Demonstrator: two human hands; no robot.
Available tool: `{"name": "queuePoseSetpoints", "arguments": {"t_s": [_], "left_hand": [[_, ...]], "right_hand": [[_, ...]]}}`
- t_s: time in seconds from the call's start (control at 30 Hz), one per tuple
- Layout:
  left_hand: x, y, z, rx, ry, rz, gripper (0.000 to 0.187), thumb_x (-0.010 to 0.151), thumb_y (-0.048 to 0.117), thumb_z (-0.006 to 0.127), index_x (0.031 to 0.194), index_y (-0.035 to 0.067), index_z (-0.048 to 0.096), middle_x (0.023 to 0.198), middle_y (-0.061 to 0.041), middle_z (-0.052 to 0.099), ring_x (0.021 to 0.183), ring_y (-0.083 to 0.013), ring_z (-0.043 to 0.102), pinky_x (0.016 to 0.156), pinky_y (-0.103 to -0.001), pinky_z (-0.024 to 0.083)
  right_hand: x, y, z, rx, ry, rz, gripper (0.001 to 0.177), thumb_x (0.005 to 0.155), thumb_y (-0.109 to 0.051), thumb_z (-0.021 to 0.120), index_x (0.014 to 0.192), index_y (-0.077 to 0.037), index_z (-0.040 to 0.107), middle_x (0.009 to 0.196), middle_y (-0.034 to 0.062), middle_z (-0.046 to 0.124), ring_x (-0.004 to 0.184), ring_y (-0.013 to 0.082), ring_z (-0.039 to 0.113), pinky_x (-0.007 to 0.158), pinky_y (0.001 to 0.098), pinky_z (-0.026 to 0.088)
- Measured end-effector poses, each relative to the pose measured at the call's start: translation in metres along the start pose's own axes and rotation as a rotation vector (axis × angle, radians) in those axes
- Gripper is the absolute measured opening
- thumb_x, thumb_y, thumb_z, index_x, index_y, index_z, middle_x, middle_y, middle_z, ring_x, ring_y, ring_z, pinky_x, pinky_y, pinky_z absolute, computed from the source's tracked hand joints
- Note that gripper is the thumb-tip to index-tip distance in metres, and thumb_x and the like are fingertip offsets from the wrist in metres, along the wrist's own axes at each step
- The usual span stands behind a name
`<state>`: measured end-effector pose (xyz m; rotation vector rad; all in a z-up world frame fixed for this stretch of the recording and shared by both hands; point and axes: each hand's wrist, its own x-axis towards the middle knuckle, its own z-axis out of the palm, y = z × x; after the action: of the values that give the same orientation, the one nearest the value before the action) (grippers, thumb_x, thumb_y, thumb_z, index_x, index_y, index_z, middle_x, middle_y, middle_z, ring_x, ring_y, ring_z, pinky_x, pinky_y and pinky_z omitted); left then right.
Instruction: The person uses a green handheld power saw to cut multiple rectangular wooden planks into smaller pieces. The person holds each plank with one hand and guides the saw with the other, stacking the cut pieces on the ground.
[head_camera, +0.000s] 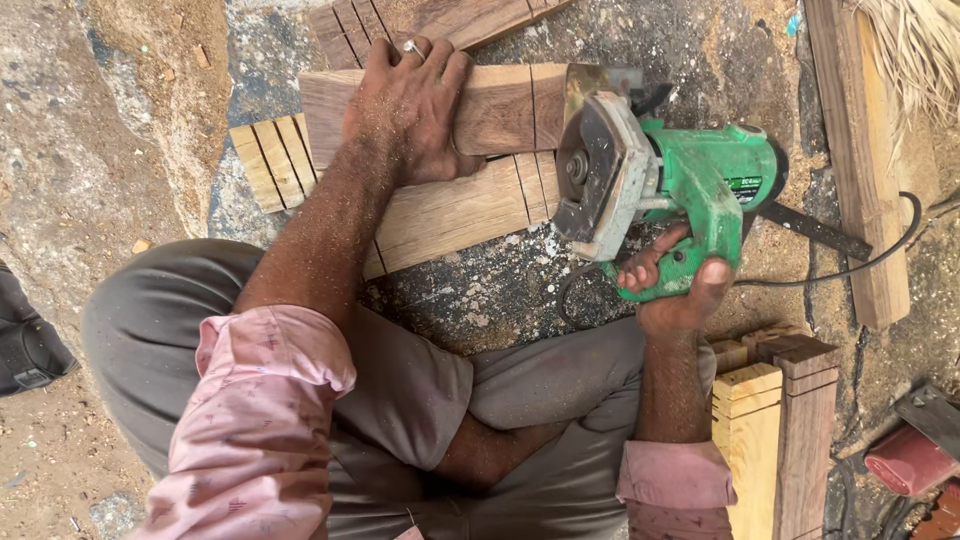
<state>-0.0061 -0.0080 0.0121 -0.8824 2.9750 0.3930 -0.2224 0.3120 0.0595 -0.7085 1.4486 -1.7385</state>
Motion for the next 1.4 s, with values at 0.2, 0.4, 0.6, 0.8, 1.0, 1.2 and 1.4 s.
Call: {"name": "queuePoseSetpoints", "arguments": {"t_s": [0.2,0.4,0.6,0.8,1.0,1.2,1.4], "left_hand": [[-0.002,0.000,-0.003,0.055,0.014,0.013,0.110,0.066,0.080,0.077,0.137,0.002,0.047,0.124,-0.018,0.057,0.124,-0.0324,0.054,0.101,-0.063,0.039],[-0.002,0.000,0.003,0.053,0.071,0.024,0.107,0.065,0.078,0.079,0.132,0.000,0.048,0.124,-0.020,0.057,0.122,-0.0334,0.055,0.099,-0.063,0.039],[-0.002,-0.004,0.008,0.032,0.051,0.023,0.108,0.073,0.080,0.076,0.138,-0.001,0.047,0.126,-0.020,0.059,0.126,-0.0330,0.056,0.104,-0.060,0.040],[0.000,-0.001,0.010,0.075,0.046,0.008,0.126,0.065,0.091,0.070,0.145,-0.002,0.042,0.124,-0.022,0.058,0.121,-0.0348,0.055,0.099,-0.063,0.038],[-0.003,0.001,0.007,0.063,0.042,-0.010,0.124,0.066,0.091,0.070,0.144,-0.001,0.045,0.124,-0.021,0.057,0.120,-0.0347,0.055,0.100,-0.064,0.038],[-0.003,0.006,0.003,0.016,0.133,-0.032,0.121,0.057,0.082,0.082,0.141,0.001,0.050,0.123,-0.020,0.058,0.118,-0.0354,0.058,0.097,-0.065,0.041],[-0.006,0.019,-0.026,-0.236,-0.028,-0.144,0.121,0.057,0.078,0.087,0.143,0.001,0.050,0.125,-0.018,0.059,0.115,-0.0356,0.061,0.100,-0.060,0.046]], "right_hand": [[0.043,0.009,0.004,0.076,-0.070,-0.105,0.058,0.104,-0.058,0.064,0.112,0.000,0.061,0.070,0.0086,0.059,0.056,0.0171,0.061,0.053,0.0364,0.058],[0.093,0.004,0.022,-0.077,-0.070,-0.256,0.054,0.106,-0.048,0.061,0.124,0.002,0.060,0.084,0.0143,0.063,0.055,0.0164,0.062,0.046,0.0325,0.056],[0.168,-0.005,0.069,-0.258,-0.003,-0.288,0.067,0.110,-0.061,0.046,0.112,0.003,0.064,0.065,0.0074,0.054,0.049,0.0142,0.057,0.041,0.0325,0.055],[0.180,-0.074,0.071,0.122,0.147,0.059,0.073,0.109,-0.065,0.035,0.111,0.003,0.062,0.076,0.0082,0.062,0.055,0.0163,0.058,0.049,0.0325,0.055],[0.122,-0.118,0.013,0.880,0.617,0.139,0.075,0.108,-0.056,0.027,0.134,0.010,0.051,0.083,0.0152,0.064,0.071,0.0240,0.066,0.064,0.0375,0.062],[0.076,-0.081,-0.092,1.187,0.733,0.058,0.047,0.115,-0.036,0.034,0.132,0.004,0.052,0.094,0.0206,0.065,0.084,0.0285,0.067,0.071,0.0461,0.063],[0.046,-0.028,-0.190,1.064,0.431,0.241,0.035,0.110,-0.035,0.030,0.097,-0.022,0.060,0.090,-0.0060,0.067,0.079,0.0208,0.058,0.063,0.0443,0.041]]}}
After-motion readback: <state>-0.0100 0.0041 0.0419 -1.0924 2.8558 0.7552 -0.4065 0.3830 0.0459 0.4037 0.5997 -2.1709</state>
